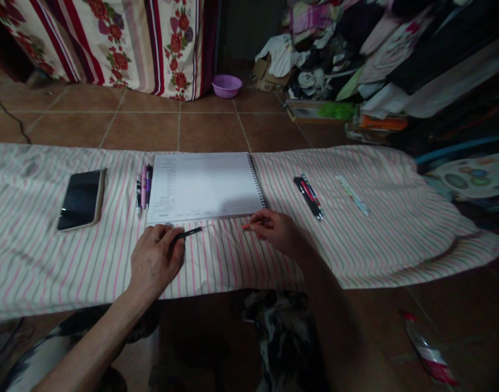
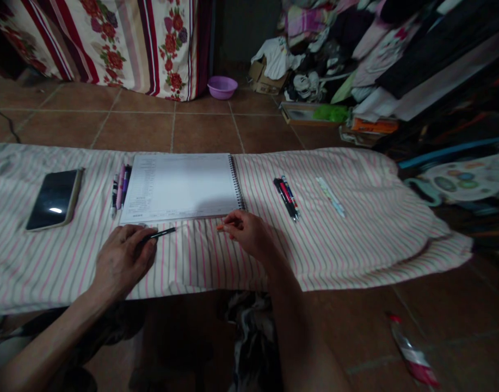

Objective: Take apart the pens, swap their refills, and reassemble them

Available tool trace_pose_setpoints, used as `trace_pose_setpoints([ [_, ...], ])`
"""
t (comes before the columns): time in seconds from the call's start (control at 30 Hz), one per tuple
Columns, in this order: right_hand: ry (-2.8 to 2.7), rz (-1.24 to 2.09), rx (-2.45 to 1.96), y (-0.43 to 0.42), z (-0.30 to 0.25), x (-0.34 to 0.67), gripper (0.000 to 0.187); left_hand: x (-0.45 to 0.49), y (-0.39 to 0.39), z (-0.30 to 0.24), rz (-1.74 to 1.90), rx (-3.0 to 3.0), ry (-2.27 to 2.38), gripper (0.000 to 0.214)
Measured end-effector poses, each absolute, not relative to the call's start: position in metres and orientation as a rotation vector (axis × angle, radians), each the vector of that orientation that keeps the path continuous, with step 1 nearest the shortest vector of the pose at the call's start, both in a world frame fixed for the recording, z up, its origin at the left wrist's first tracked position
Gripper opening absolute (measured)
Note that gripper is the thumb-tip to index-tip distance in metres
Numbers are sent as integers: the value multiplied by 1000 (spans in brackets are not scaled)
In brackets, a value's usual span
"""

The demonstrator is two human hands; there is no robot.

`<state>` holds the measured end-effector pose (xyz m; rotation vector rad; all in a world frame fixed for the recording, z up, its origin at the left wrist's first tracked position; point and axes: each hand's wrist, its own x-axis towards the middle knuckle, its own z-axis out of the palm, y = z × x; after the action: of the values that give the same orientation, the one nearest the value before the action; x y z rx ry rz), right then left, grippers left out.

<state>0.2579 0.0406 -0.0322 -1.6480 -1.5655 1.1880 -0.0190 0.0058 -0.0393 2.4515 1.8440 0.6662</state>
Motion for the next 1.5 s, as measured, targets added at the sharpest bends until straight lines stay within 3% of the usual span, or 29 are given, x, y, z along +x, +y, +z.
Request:
trace_pose_setpoints([
  [0.37,-1683,728,-1623,40,-25,255,11,-18,9,-40,674,2466,1817,25],
  [0.63,-1817,839,-1456,36,-29,213,10,-18,10,-42,662,2486,1795,24],
  [0.8,-2043,624,-1473,32,-20,190,14,-20,10,-43,672,2488,1767,23],
  [1.0,-2160,646,-1417,34,-20,181,23,-22,7,-41,748,2471,1742,22],
  [1.5,-2143,747,-1273,36,-31,179,15,-26,4,-34,747,2373,1592,26],
])
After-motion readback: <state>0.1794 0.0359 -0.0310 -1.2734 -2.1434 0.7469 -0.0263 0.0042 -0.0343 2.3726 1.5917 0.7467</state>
